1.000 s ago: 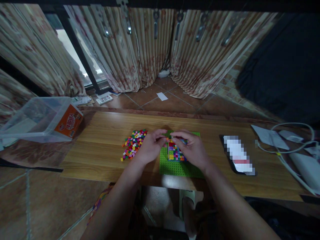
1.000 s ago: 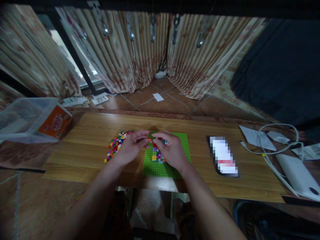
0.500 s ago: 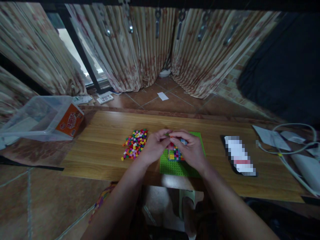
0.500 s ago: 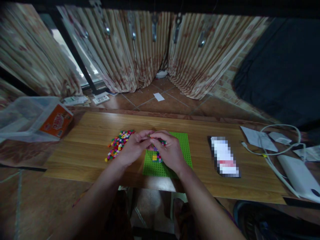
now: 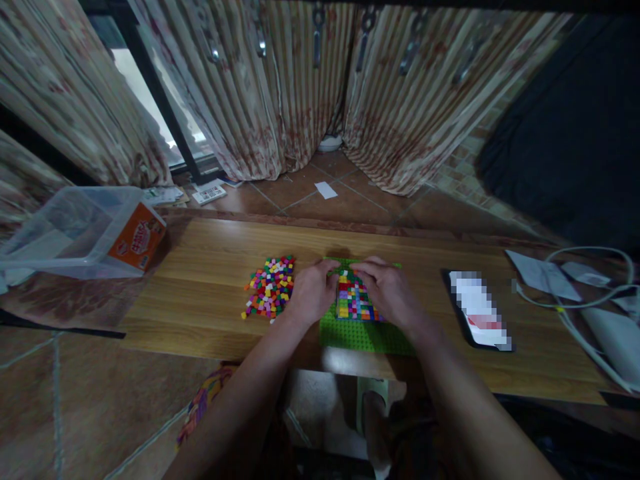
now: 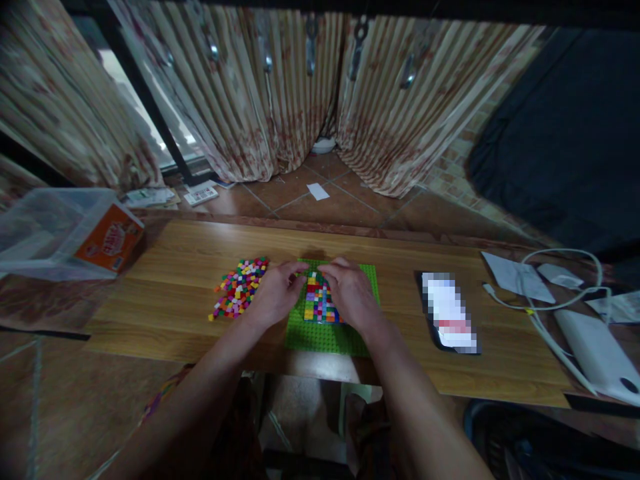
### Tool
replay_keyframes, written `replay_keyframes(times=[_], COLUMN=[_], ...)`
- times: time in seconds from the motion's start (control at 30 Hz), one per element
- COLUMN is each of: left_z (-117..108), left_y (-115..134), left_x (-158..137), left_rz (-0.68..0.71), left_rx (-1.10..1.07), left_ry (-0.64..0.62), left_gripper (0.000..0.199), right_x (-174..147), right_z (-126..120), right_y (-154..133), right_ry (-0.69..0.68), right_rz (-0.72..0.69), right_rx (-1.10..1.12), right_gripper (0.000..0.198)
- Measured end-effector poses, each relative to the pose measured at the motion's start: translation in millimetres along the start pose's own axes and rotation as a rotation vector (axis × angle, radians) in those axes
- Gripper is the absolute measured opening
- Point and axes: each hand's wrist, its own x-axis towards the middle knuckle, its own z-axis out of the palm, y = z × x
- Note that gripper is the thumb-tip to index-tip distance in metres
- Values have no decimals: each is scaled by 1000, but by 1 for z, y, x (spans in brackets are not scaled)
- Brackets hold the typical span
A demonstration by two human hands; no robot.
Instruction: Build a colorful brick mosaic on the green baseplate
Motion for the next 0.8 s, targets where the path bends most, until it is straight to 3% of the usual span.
replay_keyframes(times=[0.13,0.33,0.6,0.8], left_z=[4,5,7,8], left_y=[-1,-2,-1,-3], left_x=[5,9,12,11], left_rz=[20,106,64,43], left_rx=[18,19,-7,-35], left_ry=[-20,-63,-57,-34], left_gripper=[30,26,25,23], right_x=[3,6,6,7], right_z=[3,3,3,5], right_y=[0,-1,0,-1], right_ry=[-21,-25,-25,-9], right_rz=[-63,-48,29,10], right_rx=[-42,-56,36,85], right_gripper=[31,44,43,39])
